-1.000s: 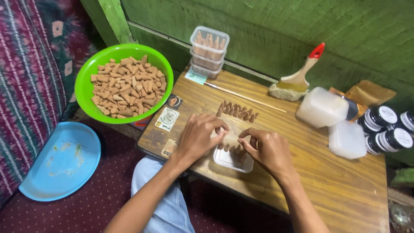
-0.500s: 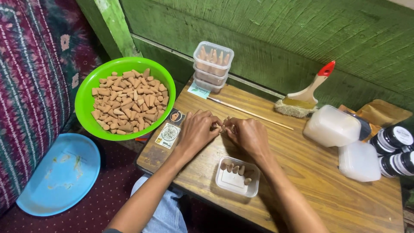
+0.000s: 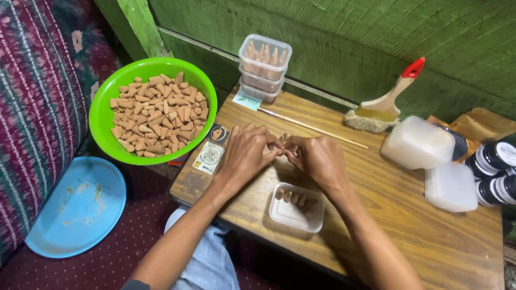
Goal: Brushing incense cones with a small brush and packing them into plastic containers.
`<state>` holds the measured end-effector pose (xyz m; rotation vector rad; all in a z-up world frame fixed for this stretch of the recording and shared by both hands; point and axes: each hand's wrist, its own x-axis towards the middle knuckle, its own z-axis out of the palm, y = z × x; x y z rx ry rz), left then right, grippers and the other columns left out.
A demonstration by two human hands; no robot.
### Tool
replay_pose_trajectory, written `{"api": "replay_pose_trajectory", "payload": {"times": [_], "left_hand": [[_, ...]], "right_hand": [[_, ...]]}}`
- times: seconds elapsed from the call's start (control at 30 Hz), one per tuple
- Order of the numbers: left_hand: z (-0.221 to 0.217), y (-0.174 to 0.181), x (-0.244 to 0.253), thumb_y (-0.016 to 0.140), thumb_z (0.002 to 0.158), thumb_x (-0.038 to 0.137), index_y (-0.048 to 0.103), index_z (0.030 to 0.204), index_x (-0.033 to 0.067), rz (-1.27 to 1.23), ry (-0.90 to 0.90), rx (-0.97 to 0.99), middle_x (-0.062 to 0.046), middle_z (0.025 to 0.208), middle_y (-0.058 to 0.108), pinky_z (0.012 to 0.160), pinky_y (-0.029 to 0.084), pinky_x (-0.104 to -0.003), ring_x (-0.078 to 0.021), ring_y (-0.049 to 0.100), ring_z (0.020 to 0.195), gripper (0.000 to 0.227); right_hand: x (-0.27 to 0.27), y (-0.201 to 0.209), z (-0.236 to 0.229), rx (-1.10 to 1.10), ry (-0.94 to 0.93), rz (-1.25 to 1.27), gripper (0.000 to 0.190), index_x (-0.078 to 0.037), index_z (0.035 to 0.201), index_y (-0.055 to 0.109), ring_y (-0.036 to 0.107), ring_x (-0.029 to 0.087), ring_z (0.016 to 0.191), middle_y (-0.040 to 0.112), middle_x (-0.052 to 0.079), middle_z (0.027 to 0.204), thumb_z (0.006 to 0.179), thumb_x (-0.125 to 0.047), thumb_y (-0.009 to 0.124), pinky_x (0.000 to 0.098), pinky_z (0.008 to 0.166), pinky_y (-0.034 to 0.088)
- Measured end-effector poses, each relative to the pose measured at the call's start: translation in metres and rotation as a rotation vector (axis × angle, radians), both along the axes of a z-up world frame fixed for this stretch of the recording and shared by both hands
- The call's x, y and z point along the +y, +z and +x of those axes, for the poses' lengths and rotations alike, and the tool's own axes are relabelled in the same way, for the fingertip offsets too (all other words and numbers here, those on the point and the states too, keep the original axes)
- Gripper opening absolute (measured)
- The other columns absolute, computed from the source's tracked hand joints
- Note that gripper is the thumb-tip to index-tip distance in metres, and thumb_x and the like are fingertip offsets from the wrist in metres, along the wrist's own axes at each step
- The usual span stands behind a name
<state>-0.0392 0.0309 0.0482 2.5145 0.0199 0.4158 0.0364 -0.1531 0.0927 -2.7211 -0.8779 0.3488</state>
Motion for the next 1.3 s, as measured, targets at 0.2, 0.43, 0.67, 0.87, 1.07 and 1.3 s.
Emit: {"api": "replay_pose_trajectory", "payload": {"times": [0.2,0.43,0.67,0.87,1.07,1.3], "left_hand": [[-0.036,0.048,-0.028,0.080,0.078,0.025,0.077,0.084,0.0279,-0.001,-0.110,-0.077,0.006,0.076,0.065,0.081,0.042,-0.041,-0.0217,0.062,0.087,0.008],[-0.058,0.006,-0.070,0.081,0.075,0.026,0.074,0.077,0.0283,0.018,-0.205,-0.019,0.006,0.068,0.058,0.076,0.041,-0.041,-0.0209,0.059,0.079,0.007],[-0.055,-0.022,-0.089,0.082,0.076,0.030,0.073,0.074,0.0262,0.168,-0.234,0.039,0.005,0.071,0.061,0.076,0.040,-0.040,-0.0199,0.058,0.081,0.010],[-0.051,-0.033,-0.091,0.081,0.076,0.033,0.074,0.074,0.0263,0.229,-0.238,0.055,0.005,0.072,0.063,0.077,0.041,-0.041,-0.0207,0.060,0.082,0.010],[-0.053,-0.031,-0.091,0.080,0.077,0.032,0.074,0.075,0.0252,0.247,-0.247,0.070,0.003,0.074,0.064,0.078,0.042,-0.042,-0.0221,0.060,0.083,0.010],[-0.053,-0.029,-0.086,0.081,0.076,0.033,0.074,0.074,0.0258,0.242,-0.254,0.058,0.003,0.073,0.064,0.078,0.042,-0.042,-0.0225,0.060,0.083,0.010]], "right_hand": [[-0.036,0.054,-0.042,-0.071,-0.007,-0.042,0.014,-0.036,0.097,0.076,0.075,0.031,0.079,0.073,0.000,0.065,0.085,-0.037,0.070,0.0490,0.075,0.060],[-0.073,0.057,-0.087,0.028,-0.027,-0.151,0.013,-0.034,0.094,0.077,0.075,0.030,0.078,0.074,0.001,0.063,0.084,-0.033,0.070,0.0477,0.075,0.060],[-0.093,0.001,-0.078,0.029,0.052,-0.150,0.008,-0.030,0.087,0.077,0.074,0.029,0.073,0.072,0.000,0.059,0.082,-0.032,0.071,0.0449,0.071,0.059],[-0.086,0.012,-0.085,0.025,0.072,-0.168,0.007,-0.029,0.085,0.078,0.075,0.027,0.072,0.072,-0.001,0.057,0.082,-0.031,0.072,0.0429,0.071,0.059],[-0.082,0.022,-0.088,0.029,0.083,-0.191,0.011,-0.028,0.089,0.079,0.075,0.030,0.074,0.073,0.002,0.060,0.081,-0.027,0.072,0.0457,0.072,0.060],[-0.089,0.009,-0.081,0.025,0.064,-0.180,0.011,-0.029,0.090,0.079,0.075,0.032,0.075,0.073,0.003,0.060,0.082,-0.030,0.071,0.0467,0.071,0.060]]}}
